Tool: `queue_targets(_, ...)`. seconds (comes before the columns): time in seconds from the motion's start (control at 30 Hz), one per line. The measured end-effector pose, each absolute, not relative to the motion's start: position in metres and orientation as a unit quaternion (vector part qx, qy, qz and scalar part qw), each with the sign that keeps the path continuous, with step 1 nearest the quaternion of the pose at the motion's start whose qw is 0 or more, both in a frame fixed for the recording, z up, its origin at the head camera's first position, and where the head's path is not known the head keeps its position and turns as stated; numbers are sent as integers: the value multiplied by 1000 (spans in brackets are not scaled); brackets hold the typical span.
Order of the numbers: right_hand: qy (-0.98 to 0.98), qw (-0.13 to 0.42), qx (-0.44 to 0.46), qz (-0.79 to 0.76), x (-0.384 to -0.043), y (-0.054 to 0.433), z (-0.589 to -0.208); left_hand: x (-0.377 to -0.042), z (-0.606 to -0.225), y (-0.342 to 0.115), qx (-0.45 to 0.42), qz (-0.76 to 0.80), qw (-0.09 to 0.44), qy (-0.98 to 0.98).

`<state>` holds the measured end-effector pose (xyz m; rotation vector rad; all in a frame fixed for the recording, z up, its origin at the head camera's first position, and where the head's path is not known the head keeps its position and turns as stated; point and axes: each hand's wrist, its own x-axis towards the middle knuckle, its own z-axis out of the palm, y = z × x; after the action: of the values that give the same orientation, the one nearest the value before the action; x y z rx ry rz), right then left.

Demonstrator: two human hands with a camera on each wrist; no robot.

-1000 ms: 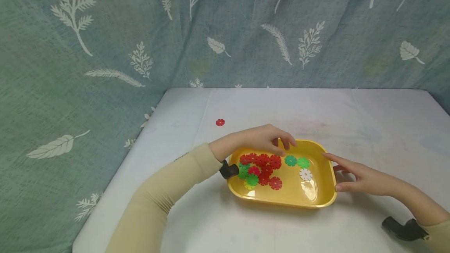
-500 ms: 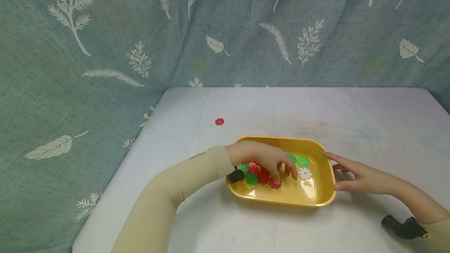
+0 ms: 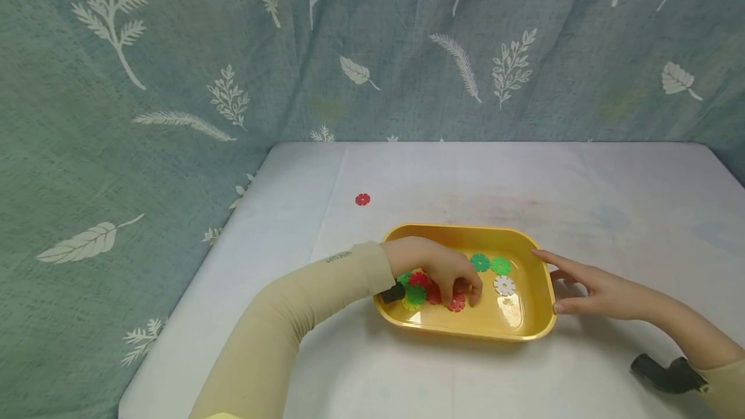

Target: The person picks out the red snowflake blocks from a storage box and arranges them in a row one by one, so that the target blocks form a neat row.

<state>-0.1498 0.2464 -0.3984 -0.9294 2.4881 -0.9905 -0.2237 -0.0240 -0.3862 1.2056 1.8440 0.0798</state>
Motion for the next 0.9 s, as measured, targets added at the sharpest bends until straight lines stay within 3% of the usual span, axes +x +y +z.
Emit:
queue_targets(0.37,867,158,-319,-349,-150,247,-399,-223,-387,-23,529,3,406,745)
queue_targets(0.73,863,171,-317,-354,-150,246,-398,-220,-387,-23,520,54,431,735)
queue_targets(0.9,865,163,-318,-352,-150,246,-399,-222,-389,-24,524,59,411,743)
